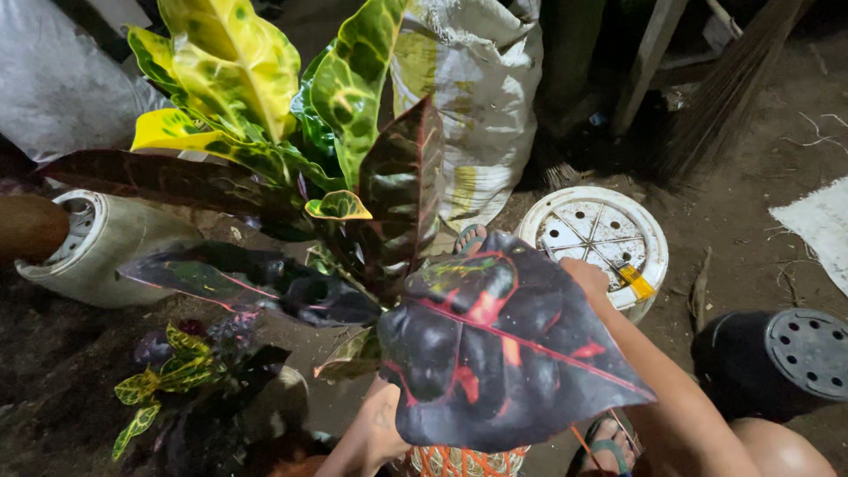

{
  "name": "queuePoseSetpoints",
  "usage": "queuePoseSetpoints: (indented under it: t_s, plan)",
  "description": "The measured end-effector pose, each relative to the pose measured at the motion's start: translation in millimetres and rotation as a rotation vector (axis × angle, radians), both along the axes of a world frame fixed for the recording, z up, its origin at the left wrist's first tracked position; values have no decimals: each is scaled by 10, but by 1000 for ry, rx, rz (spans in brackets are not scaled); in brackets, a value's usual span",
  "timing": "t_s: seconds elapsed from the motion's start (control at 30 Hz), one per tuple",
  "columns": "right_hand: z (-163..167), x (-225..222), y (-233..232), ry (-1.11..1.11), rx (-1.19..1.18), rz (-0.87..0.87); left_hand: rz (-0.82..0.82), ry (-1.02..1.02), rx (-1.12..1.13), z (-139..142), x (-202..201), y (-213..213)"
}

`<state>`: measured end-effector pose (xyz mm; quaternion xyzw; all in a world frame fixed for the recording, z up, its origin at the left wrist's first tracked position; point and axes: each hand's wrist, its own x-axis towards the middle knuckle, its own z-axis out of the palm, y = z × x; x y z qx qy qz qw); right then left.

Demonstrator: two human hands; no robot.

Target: The person wraps orange string around the root ball of a potted plant to secure it. They use scissors to cut the string and adjust the plant's position while wrapping.

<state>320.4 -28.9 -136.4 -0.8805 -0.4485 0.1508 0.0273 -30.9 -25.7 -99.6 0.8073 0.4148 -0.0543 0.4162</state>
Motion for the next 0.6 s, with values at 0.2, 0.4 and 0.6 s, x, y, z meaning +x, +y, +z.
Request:
queuePoseSetpoints:
  t_s: [0.2,0.4,0.6]
  plan:
    - [124,-146,-28,65,-203,33,14,-23,14,58,51,-22]
    - [150,-20,-249,161,-149,127,41,-42,11,110,58,-39]
    - [602,-5,-1092,436,12,317,48,-40,12,103,59,-48]
